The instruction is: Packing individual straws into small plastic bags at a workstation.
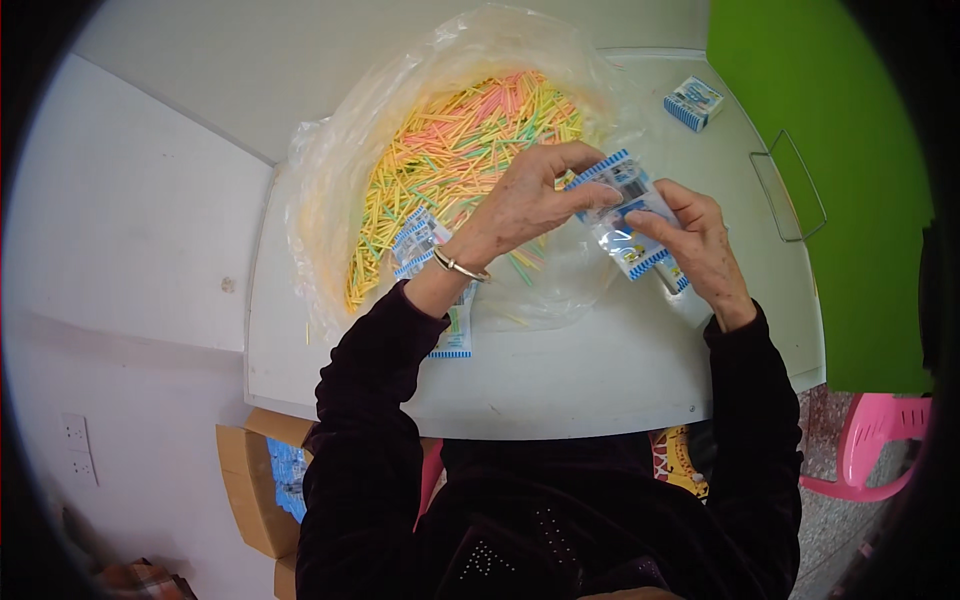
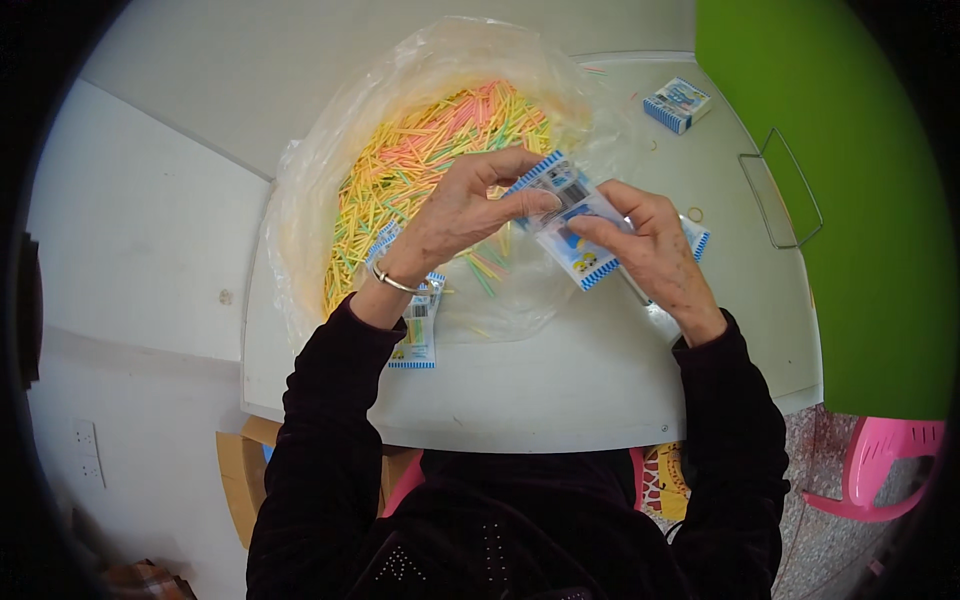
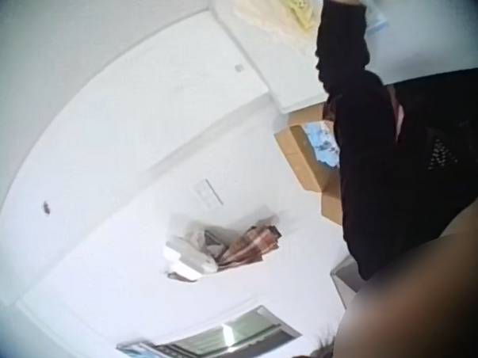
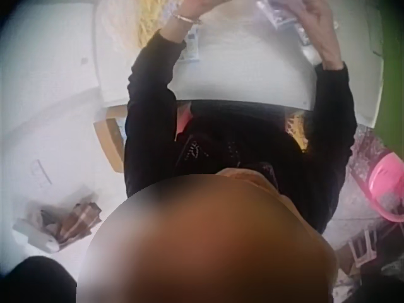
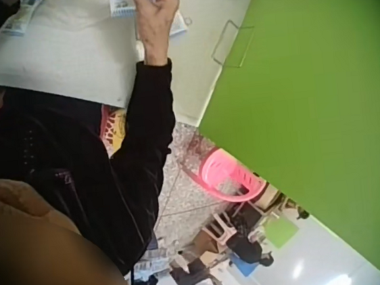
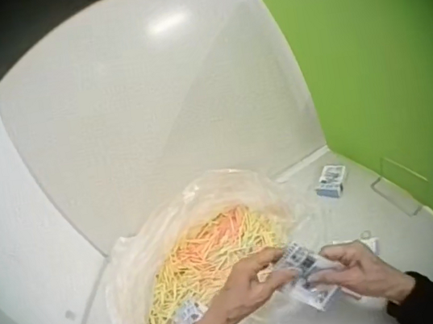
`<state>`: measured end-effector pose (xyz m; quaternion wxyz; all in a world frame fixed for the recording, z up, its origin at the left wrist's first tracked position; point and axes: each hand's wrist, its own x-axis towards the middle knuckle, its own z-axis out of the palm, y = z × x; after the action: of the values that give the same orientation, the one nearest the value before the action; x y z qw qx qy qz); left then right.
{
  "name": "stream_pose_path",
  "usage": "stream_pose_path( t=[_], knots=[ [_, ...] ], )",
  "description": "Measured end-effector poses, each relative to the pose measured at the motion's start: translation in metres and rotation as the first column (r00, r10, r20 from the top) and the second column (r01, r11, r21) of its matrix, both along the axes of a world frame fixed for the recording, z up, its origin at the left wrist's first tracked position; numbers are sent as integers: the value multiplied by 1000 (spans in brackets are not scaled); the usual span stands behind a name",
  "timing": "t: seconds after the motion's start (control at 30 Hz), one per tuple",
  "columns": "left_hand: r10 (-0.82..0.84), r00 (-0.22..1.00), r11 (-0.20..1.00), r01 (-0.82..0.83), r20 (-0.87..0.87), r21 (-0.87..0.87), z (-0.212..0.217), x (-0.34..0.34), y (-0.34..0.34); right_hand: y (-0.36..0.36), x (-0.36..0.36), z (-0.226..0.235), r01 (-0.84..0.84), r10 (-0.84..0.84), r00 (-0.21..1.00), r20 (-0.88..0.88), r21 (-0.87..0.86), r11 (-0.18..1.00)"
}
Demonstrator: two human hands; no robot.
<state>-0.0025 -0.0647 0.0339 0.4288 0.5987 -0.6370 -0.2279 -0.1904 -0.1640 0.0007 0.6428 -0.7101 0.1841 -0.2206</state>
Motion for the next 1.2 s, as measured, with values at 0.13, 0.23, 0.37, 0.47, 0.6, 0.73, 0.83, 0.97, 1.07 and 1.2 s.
stream_pose_path(
  t=[0.13, 0.23, 0.37, 0.47, 0.6, 0.73, 0.83, 0.97, 1.07, 1.2],
  knots=[
    [45, 997, 995, -40, -57, 88, -7, 1, 14, 12, 21, -14, -8, 15, 998, 69, -96, 995],
    [97, 994, 990, -91, -49, 111, -14, 7, 22, 19, 27, -16, -4, 6, 999, 42, -51, 999],
    [133, 989, 977, -121, -59, 177, -28, 11, 32, 14, 25, -21, -69, 49, 986, -160, -121, 990],
    [47, 999, 956, -49, 12, 290, -45, 16, 40, 6, 18, -31, -91, 64, 982, -176, -149, 985],
    [-144, 969, 883, 35, 199, 468, -44, 18, 51, -3, 9, -31, -19, 7, 999, -52, -243, 970],
    [96, 880, 991, -128, 466, 37, -43, 22, 49, 4, 15, -24, -86, 73, 993, -88, -154, 984],
    [115, 956, 987, -141, 270, 79, -22, 12, 35, 15, 27, -29, -123, 121, 992, -46, -48, 991],
    [114, 991, 977, -125, 72, 174, -36, 2, 31, 18, 27, -32, -143, 140, 986, -89, -23, 989],
    [157, 983, 977, -169, 99, 131, -41, 0, 33, 20, 27, -34, -140, 140, 986, -86, 6, 990],
    [143, 955, 990, -142, 259, -20, -45, -1, 31, 19, 26, -33, -153, 155, 981, -121, 23, 988]
  ],
)
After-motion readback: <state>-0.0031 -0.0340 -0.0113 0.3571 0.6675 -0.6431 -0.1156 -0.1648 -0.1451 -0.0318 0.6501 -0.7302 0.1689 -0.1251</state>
